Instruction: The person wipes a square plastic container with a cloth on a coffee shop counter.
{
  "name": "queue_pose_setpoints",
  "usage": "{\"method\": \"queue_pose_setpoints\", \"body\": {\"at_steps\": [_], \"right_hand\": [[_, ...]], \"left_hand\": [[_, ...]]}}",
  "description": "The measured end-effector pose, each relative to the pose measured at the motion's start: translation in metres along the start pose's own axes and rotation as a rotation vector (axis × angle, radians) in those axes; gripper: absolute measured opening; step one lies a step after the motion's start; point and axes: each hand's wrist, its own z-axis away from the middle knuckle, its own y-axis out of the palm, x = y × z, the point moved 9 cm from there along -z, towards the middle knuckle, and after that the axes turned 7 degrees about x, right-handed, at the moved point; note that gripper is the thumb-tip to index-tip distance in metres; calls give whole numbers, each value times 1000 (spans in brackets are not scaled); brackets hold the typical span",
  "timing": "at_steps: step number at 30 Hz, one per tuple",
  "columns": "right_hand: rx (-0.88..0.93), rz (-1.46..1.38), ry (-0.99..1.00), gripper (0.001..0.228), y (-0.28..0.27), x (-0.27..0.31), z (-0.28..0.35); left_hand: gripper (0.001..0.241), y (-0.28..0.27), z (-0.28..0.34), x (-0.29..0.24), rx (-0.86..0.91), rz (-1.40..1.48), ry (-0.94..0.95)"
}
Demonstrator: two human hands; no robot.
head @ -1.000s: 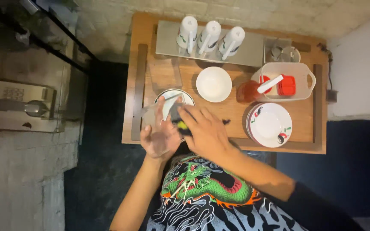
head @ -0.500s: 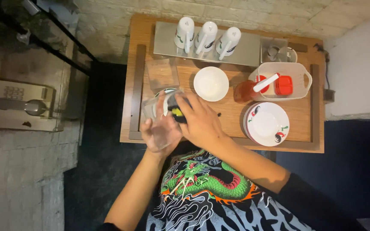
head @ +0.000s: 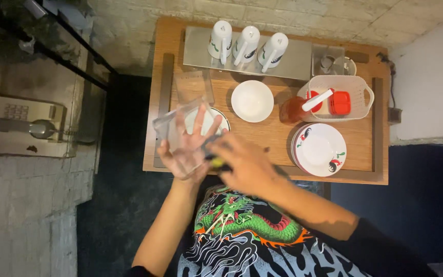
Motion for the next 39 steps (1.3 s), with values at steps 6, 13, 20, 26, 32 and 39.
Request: {"method": "queue_pose_setpoints", "body": {"at_steps": [6, 13, 20, 26, 32, 39], "right_hand": [[-61, -42, -72, 60, -4, 25, -5], [-167, -100, -210, 76, -15, 23, -35], [-122, -205, -309, 71, -7, 32, -22], [-142, -156, -470, 71, -17, 19, -35], [-259, 68, -244, 77, -35, 43, -20], [-385, -110, -4, 73, -30, -11, 5]], "left_hand": [[82, -14, 4, 5, -19, -43, 18], [85, 8, 13, 2, 25, -104, -49], [83, 24, 7, -4, 185, -14, -80], [85, 9, 26, 3, -8, -159, -96], [83, 20, 31, -7, -71, -173, -152], [86, 2, 28, 30, -115, -126, -159]]}}
